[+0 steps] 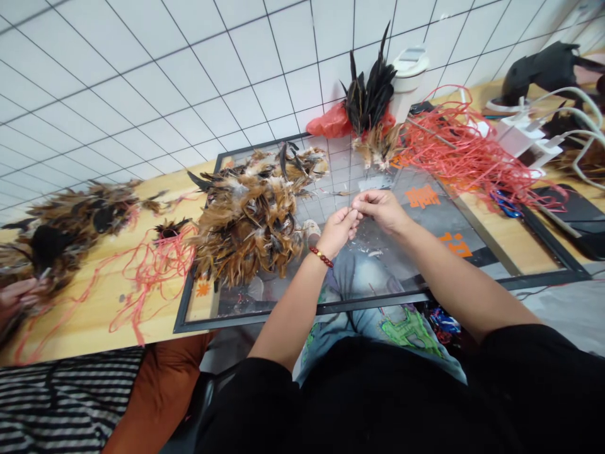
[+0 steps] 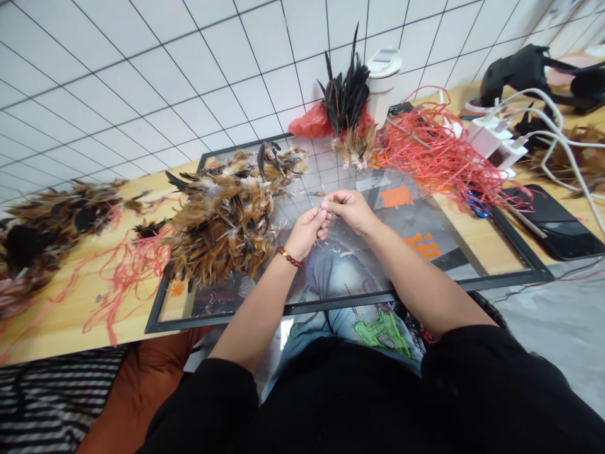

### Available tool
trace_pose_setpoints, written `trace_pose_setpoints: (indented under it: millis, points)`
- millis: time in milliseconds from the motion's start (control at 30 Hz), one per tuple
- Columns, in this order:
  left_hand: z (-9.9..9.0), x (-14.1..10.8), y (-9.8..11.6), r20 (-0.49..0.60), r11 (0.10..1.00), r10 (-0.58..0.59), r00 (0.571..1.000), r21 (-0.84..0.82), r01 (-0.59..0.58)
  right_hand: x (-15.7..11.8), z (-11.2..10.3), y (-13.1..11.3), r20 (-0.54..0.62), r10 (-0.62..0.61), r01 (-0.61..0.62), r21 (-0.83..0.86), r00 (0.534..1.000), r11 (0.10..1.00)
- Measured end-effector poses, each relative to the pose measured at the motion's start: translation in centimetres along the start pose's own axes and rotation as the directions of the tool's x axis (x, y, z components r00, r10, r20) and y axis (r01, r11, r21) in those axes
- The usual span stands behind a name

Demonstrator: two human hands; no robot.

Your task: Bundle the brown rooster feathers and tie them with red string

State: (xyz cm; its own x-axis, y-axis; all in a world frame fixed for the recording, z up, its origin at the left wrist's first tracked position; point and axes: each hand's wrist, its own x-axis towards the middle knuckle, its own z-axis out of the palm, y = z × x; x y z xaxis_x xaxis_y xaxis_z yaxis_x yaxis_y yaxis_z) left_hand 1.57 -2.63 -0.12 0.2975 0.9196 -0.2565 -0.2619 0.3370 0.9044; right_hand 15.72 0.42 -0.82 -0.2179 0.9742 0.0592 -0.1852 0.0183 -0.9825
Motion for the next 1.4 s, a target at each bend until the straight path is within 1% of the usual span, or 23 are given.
trace_pose_setpoints:
  millis: [100,167,233,300,367,433,467,533,600,667,733,767,833,900,967,1033,1100,1167,1200,1233,1300,1400]
  points:
    - [0.0,0.1,0.0,-0.031,1.0,0.009,0.999,0.021,-0.009,0.0,-0.3,-0.2,0.062,0.0,0.002,-0.034,0.998,0.999]
    - [-0.1,0.1,0.1,-0.073,1.0,0.02,0.997,0.01,-0.02,0.1,-0.9,-0.4,0.111,-0.024,0.033,-0.082,0.994,0.996]
    - [-0.4,0.3,0.3,-0.135,0.999,0.046,0.99,-0.008,-0.048,0.3,-1.8,-0.7,0.099,-0.079,0.094,-0.151,0.992,0.984]
    - [-0.8,0.5,0.4,-0.198,0.997,0.07,0.978,-0.001,-0.071,0.4,-2.6,-0.9,0.048,-0.136,0.143,-0.23,0.99,0.963]
    - [-1.2,0.8,0.4,-0.247,0.994,0.1,0.964,0.072,-0.084,0.4,-3.0,-0.9,0.037,-0.156,0.16,-0.262,0.987,0.952]
    - [-1.6,1.0,0.3,-0.264,0.971,0.157,0.952,0.218,-0.099,0.2,-2.9,-1.0,0.083,-0.145,0.16,-0.211,0.986,0.964]
    - [-1.7,1.0,0.3,-0.253,0.943,0.196,0.947,0.312,-0.112,0.0,-2.7,-1.1,0.115,-0.136,0.155,-0.167,0.984,0.974]
    - [-1.8,0.9,0.2,-0.183,0.849,0.274,0.944,0.507,-0.148,-0.4,-2.1,-1.4,0.171,-0.123,0.139,-0.081,0.978,0.987]
    - [-1.6,0.5,0.2,-0.072,0.722,0.309,0.948,0.667,-0.185,-0.8,-1.4,-1.9,0.192,-0.113,0.118,-0.013,0.975,0.993]
    - [-1.4,0.0,0.4,0.045,0.613,0.293,0.955,0.758,-0.224,-1.2,-1.0,-2.3,0.193,-0.107,0.102,0.035,0.975,0.994]
    - [-1.1,-0.5,0.6,0.134,0.557,0.256,0.957,0.789,-0.259,-1.3,-0.9,-2.4,0.2,-0.092,0.082,0.06,0.976,0.995]
    - [-1.0,-0.6,0.6,0.167,0.551,0.24,0.956,0.787,-0.276,-1.2,-0.9,-2.4,0.203,-0.081,0.07,0.063,0.976,0.996]
    - [-0.9,-0.8,0.7,0.234,0.578,0.21,0.949,0.753,-0.314,-1.0,-1.0,-2.0,0.188,-0.061,0.049,0.069,0.98,0.996]
    - [-0.8,-0.9,0.6,0.3,0.646,0.178,0.937,0.683,-0.341,-0.5,-1.3,-1.5,0.138,-0.036,0.026,0.079,0.99,0.997]
    - [-0.6,-0.9,0.4,0.334,0.745,0.157,0.93,0.578,-0.333,-0.1,-1.6,-0.9,0.072,-0.006,-0.001,0.098,0.997,0.995]
    - [-0.4,-0.7,0.2,0.295,0.85,0.157,0.942,0.445,-0.281,0.3,-1.8,-0.3,0.026,0.042,-0.045,0.113,0.999,0.993]
    - [-0.3,-0.4,-0.1,0.195,0.932,0.164,0.967,0.29,-0.217,0.6,-1.8,0.2,0.015,0.102,-0.103,0.099,0.995,0.99]
    - [-0.5,0.0,-0.3,0.076,0.966,0.171,0.982,0.184,-0.182,0.8,-1.7,0.5,0.027,0.145,-0.145,0.029,0.989,0.989]
    - [-0.6,0.3,-0.3,0.015,0.969,0.181,0.983,0.166,-0.181,0.8,-1.7,0.6,0.04,0.148,-0.146,-0.028,0.988,0.989]
    - [-0.8,0.5,-0.4,-0.041,0.967,0.198,0.979,0.173,-0.188,0.8,-1.6,0.6,0.057,0.135,-0.129,-0.097,0.989,0.987]
    - [-1.1,0.7,-0.4,-0.136,0.95,0.249,0.959,0.229,-0.214,0.8,-1.4,0.7,0.1,0.071,-0.045,-0.238,0.992,0.97]
    - [-1.4,0.8,-0.2,-0.213,0.901,0.331,0.919,0.36,-0.242,0.6,-1.3,0.8,0.152,-0.065,0.121,-0.395,0.986,0.911]
